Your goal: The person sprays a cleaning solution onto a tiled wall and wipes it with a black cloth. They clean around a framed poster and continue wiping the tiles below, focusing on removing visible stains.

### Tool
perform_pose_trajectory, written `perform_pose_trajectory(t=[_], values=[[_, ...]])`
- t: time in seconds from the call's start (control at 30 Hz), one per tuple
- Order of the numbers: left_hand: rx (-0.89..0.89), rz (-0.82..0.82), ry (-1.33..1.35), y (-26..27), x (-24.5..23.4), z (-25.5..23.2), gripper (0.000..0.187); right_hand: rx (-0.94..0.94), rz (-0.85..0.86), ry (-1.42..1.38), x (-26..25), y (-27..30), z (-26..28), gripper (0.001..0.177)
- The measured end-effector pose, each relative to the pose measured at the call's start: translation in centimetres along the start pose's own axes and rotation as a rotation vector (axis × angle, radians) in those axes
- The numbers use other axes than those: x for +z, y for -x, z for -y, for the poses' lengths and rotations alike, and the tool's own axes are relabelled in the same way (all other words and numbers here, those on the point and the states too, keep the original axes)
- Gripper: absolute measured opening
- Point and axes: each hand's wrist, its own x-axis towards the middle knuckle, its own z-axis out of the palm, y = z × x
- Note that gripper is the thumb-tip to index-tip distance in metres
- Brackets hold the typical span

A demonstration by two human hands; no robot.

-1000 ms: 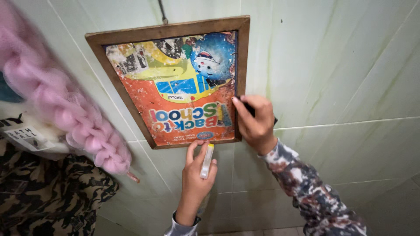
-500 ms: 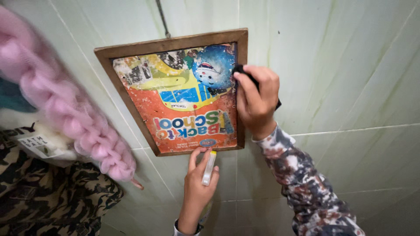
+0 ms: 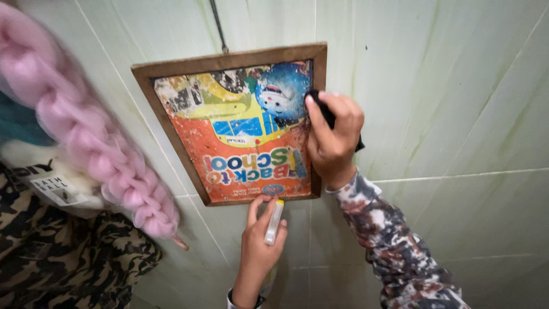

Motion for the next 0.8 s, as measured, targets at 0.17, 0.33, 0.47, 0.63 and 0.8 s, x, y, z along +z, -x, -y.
perform_pose_trajectory(t=[0.17, 0.33, 0.47, 0.63, 0.8], values=[[0.014, -0.002, -0.011, -0.1, 0.0, 0.4, 0.047, 0.023, -0.033, -0.030, 0.8, -2.9, -0.5, 0.045], [-0.018, 0.014, -0.001, -0.1, -0.2, 0.2, 0.046, 0.035, -0.047, -0.009, 1.1, -1.9, 0.1, 0.042], [-0.050, 0.026, -0.005, -0.1, -0.3, 0.0, 0.046, 0.037, -0.047, 0.051, 0.3, 0.8, 1.1, 0.043], [-0.060, 0.027, 0.000, -0.2, -0.2, 0.0, 0.045, 0.120, -0.075, -0.022, 0.1, 2.3, 1.1, 0.039], [-0.016, 0.014, -0.006, -0.3, -0.2, 0.2, 0.045, 0.162, -0.138, -0.103, 0.8, 0.1, 0.7, 0.031]])
